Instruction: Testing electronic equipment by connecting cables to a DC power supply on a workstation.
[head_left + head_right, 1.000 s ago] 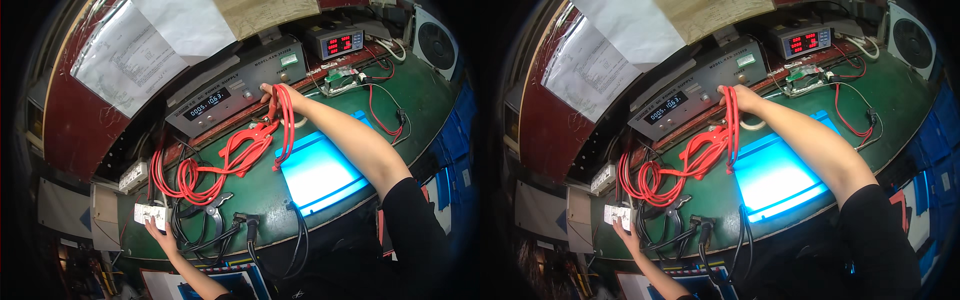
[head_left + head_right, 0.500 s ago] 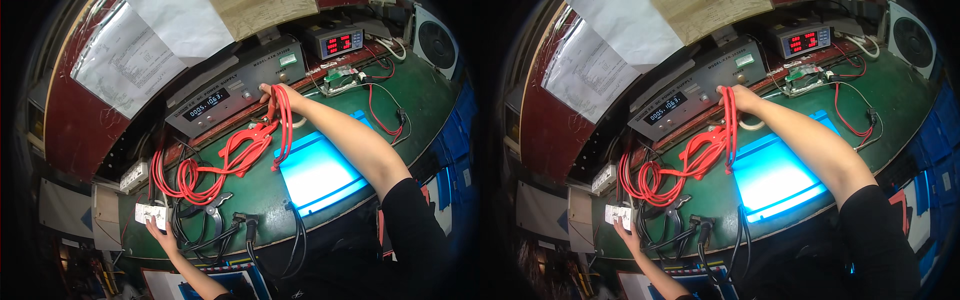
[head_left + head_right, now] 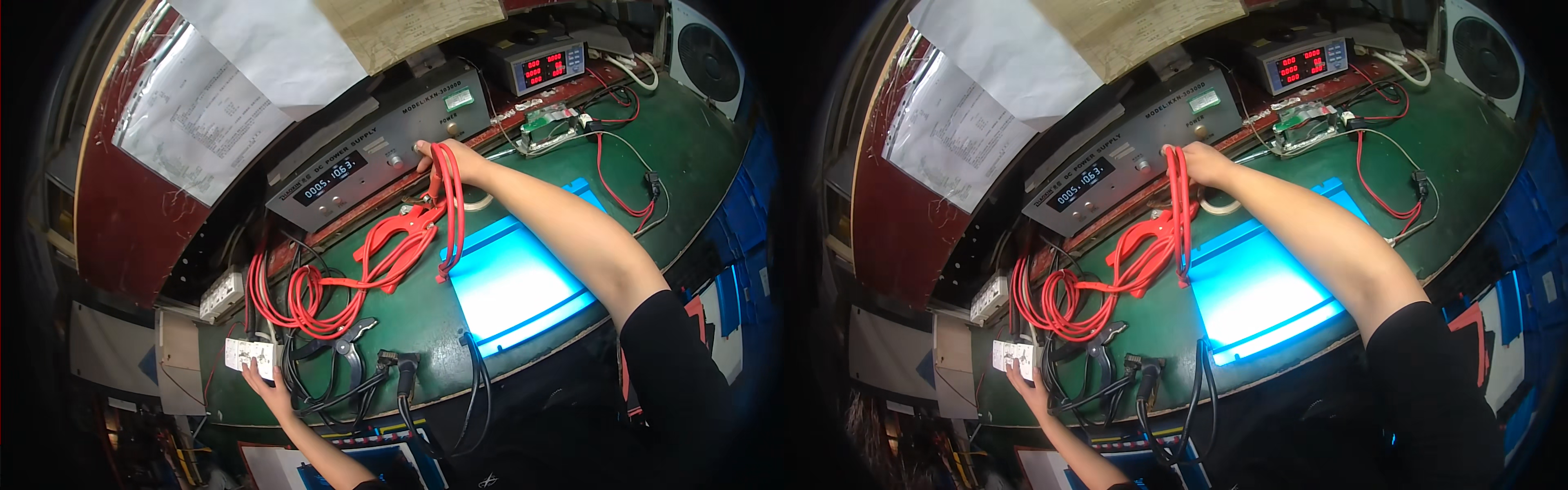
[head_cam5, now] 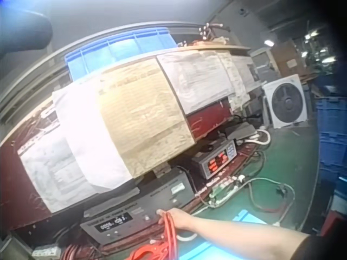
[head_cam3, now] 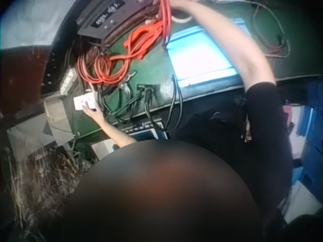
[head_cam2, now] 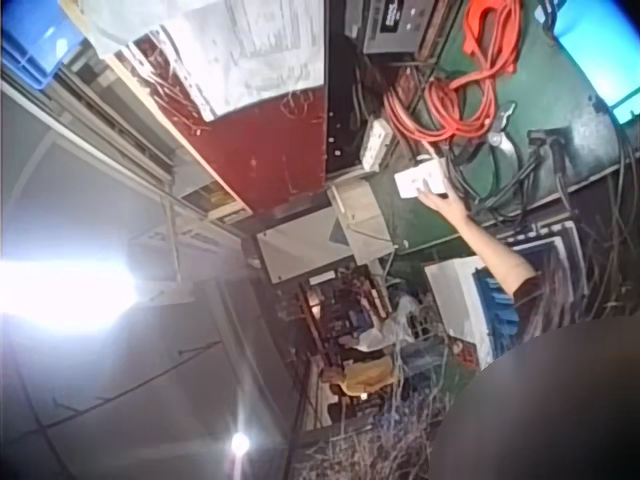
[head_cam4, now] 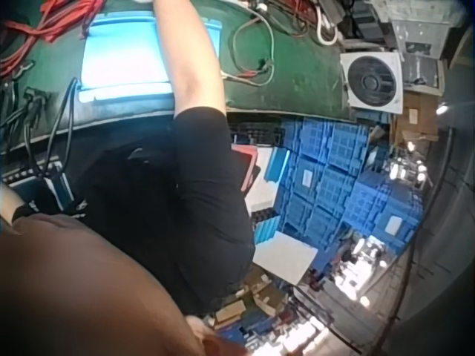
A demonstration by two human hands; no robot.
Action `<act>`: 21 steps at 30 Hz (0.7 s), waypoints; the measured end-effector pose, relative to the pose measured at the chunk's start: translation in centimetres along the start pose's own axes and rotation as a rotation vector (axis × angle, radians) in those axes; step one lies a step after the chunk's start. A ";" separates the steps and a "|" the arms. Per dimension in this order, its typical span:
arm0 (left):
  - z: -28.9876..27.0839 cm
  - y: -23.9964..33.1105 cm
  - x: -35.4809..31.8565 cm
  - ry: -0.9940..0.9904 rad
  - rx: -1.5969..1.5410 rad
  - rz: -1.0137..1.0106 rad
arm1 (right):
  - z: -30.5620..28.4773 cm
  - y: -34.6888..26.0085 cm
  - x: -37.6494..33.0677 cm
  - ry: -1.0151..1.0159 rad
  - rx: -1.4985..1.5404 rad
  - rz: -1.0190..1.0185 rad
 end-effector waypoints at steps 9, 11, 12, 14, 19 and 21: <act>-0.2 -0.3 0.0 -0.001 0.029 0.002 | 0.2 -0.3 -0.1 -0.023 -0.090 -0.049; -0.2 -0.1 -0.1 0.000 0.028 0.007 | 0.3 -0.5 -0.3 -0.027 -0.086 -0.036; -0.2 -0.1 -0.1 -0.003 0.019 -0.006 | 0.3 -0.6 -0.3 -0.029 -0.081 -0.025; 0.0 0.1 0.0 -0.003 0.006 -0.019 | 0.1 -0.1 -0.1 -0.006 -0.056 -0.024; 0.0 0.3 0.0 -0.003 0.020 -0.012 | 0.0 -0.2 0.0 -0.031 -0.079 -0.066; -0.2 0.2 -0.1 -0.002 0.021 -0.014 | 0.3 -0.8 -0.3 -0.040 0.019 0.020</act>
Point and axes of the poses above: each hand's wrist, its own x-axis towards the middle knuckle, its own z-axis out of the palm, y = z × x, the point moved 1 cm from there along x, towards the middle knuckle, and after that the axes turned 8 degrees about -x, right-handed, at the moved point
